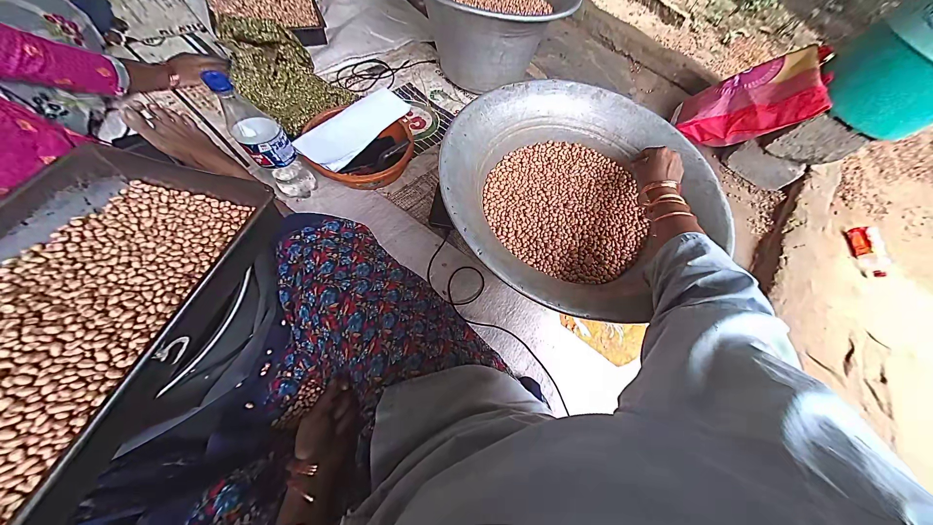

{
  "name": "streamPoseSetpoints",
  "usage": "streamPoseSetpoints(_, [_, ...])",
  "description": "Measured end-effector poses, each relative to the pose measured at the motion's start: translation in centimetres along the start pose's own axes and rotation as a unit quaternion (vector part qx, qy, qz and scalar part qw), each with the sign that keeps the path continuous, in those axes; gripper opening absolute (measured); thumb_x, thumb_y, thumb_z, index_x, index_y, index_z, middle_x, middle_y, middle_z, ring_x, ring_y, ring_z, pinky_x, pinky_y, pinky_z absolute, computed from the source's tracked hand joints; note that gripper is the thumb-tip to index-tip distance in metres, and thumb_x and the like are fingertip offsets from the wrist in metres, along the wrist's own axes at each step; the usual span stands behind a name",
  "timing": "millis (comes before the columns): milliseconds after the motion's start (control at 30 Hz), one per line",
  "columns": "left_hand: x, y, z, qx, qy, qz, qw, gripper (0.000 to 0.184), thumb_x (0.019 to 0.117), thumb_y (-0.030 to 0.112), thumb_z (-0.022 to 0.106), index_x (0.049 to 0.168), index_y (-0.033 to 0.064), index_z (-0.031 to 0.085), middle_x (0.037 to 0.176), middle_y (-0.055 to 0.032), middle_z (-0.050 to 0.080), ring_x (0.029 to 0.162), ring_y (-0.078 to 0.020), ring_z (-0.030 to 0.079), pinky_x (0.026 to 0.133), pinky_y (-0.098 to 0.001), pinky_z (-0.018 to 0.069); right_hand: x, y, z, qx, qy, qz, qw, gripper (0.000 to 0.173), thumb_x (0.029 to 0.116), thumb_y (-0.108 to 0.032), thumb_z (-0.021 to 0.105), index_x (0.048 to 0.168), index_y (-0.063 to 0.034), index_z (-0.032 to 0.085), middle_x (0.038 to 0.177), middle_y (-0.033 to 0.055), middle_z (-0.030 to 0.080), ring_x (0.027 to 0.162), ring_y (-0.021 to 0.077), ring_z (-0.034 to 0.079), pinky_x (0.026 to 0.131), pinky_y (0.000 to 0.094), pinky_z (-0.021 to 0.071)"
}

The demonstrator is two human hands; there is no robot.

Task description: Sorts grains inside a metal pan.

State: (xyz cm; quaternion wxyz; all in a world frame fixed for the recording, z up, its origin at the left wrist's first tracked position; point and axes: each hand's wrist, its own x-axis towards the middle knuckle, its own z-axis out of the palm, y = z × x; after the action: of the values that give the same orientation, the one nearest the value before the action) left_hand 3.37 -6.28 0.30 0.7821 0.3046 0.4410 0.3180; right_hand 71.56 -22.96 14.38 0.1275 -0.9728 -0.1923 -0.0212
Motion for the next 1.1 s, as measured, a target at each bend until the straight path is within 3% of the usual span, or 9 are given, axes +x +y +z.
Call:
streamPoseSetpoints(367, [0.1, -0.1, -0.2, -0.014, 0.007, -0.002, 1.0, 0.049, 0.1134, 0.024, 0.021, 0.083, 0.0166, 0.058, 0.046, 0.0133, 0.04, 0.034, 0.0059, 0.034, 0.034, -0.0097, 0.0271, 0.1, -0.5, 2.4, -0.084, -0.025, -0.072, 0.994, 0.028, 0.0988, -0.012, 0.059, 0.121, 0.0019, 0.069, 0.124, 0.0349, 0.065, 0.116, 0.0561, 0.062, 0.091, 0.0735, 0.0464])
streamPoseSetpoints(567, [-0.3, 0.2, 0.5, 0.01, 0.032, -0.006, 0.999, 0.045, 0.1134, 0.024, 0.023, 0.083, 0.0173, 0.056, 0.046, 0.0135, 0.038, 0.035, 0.0051, 0.03, 0.034, -0.0108, 0.0246, 1.4, -1.2, 1.9, 0.088, -0.019, 0.007, 0.996, 0.037, 0.0981, -0.033, 0.066, 0.12, -0.0036, 0.073, 0.122, 0.0259, 0.069, 0.119, 0.0448, 0.064, 0.099, 0.0664, 0.0462])
streamPoseSetpoints(600, [-0.3, 0.2, 0.6, 0.01, 0.035, -0.007, 0.999, 0.045, 0.1134, 0.024, 0.023, 0.083, 0.0175, 0.056, 0.046, 0.0133, 0.038, 0.034, 0.0049, 0.03, 0.034, -0.0109, 0.0246, 1.7, -1.7, 1.8, 0.197, -0.004, 0.038, 0.98, 0.034, 0.0983, -0.031, 0.067, 0.117, -0.0042, 0.074, 0.113, 0.0199, 0.072, 0.107, 0.0345, 0.067, 0.096, 0.0555, 0.0492])
streamPoseSetpoints(667, [-0.2, 0.2, 0.4, 0.005, 0.034, -0.005, 0.999, 0.046, 0.1133, 0.023, 0.023, 0.082, 0.0171, 0.056, 0.047, 0.013, 0.038, 0.035, 0.005, 0.03, 0.034, -0.011, 0.0248, 1.9, -3.7, 2.4, 0.467, 0.028, 0.102, 0.878, 0.013, 0.1002, -0.02, 0.057, 0.093, -0.0113, 0.063, 0.064, -0.0002, 0.052, 0.053, 0.0093, 0.049, 0.054, 0.0251, 0.0456])
streamPoseSetpoints(767, [-0.2, 0.1, 0.5, 0.005, 0.031, 0.001, 1.0, 0.047, 0.1133, 0.023, 0.022, 0.082, 0.0165, 0.057, 0.047, 0.0131, 0.04, 0.036, 0.0057, 0.032, 0.035, -0.0101, 0.0259, -0.5, -7.9, 1.8, 0.666, -0.11, 0.164, 0.72, 0.022, 0.1039, -0.028, 0.039, 0.09, -0.0189, 0.053, 0.058, -0.006, 0.048, 0.046, 0.0072, 0.047, 0.047, 0.0234, 0.0434])
streamPoseSetpoints(833, [-0.2, 0.2, 0.7, 0.01, 0.03, 0.008, 0.999, 0.047, 0.1133, 0.022, 0.022, 0.082, 0.0168, 0.057, 0.048, 0.0136, 0.04, 0.036, 0.0064, 0.032, 0.035, -0.0095, 0.0253, -2.4, -10.1, 2.5, 0.61, -0.208, 0.121, 0.755, 0.021, 0.1039, -0.023, 0.043, 0.089, -0.0167, 0.056, 0.06, -0.0075, 0.048, 0.048, 0.0042, 0.045, 0.048, 0.0202, 0.0406])
streamPoseSetpoints(900, [-0.2, 0.2, 0.8, 0.007, 0.026, 0.01, 1.0, 0.047, 0.1131, 0.022, 0.022, 0.082, 0.0171, 0.057, 0.047, 0.014, 0.041, 0.036, 0.0069, 0.032, 0.035, -0.009, 0.0257, -4.0, -11.9, 3.3, 0.437, -0.264, -0.019, 0.86, 0.016, 0.1036, -0.02, 0.055, 0.091, -0.0128, 0.061, 0.061, -0.0079, 0.047, 0.047, 0.0011, 0.039, 0.045, 0.0184, 0.0348])
streamPoseSetpoints(1033, [-0.1, 0.1, 0.5, -0.003, 0.021, 0.004, 1.0, 0.047, 0.1134, 0.024, 0.021, 0.083, 0.0164, 0.057, 0.048, 0.0138, 0.041, 0.036, 0.0066, 0.034, 0.035, -0.0094, 0.0272, -6.1, -14.9, 3.6, 0.084, -0.219, -0.259, 0.937, 0.022, 0.0957, -0.024, 0.073, 0.105, -0.0054, 0.079, 0.1, 0.019, 0.075, 0.094, 0.0359, 0.069, 0.09, 0.0605, 0.0499])
streamPoseSetpoints(1100, [-0.3, 0.3, 0.9, -0.004, 0.029, 0.001, 1.0, 0.048, 0.1136, 0.023, 0.021, 0.082, 0.016, 0.056, 0.047, 0.0133, 0.042, 0.036, 0.0065, 0.034, 0.035, -0.0094, 0.0274, -6.8, -15.4, 4.3, 0.047, -0.197, -0.289, 0.935, 0.019, 0.0948, -0.021, 0.073, 0.106, -0.0067, 0.079, 0.102, 0.0224, 0.074, 0.099, 0.0424, 0.068, 0.09, 0.0655, 0.0481])
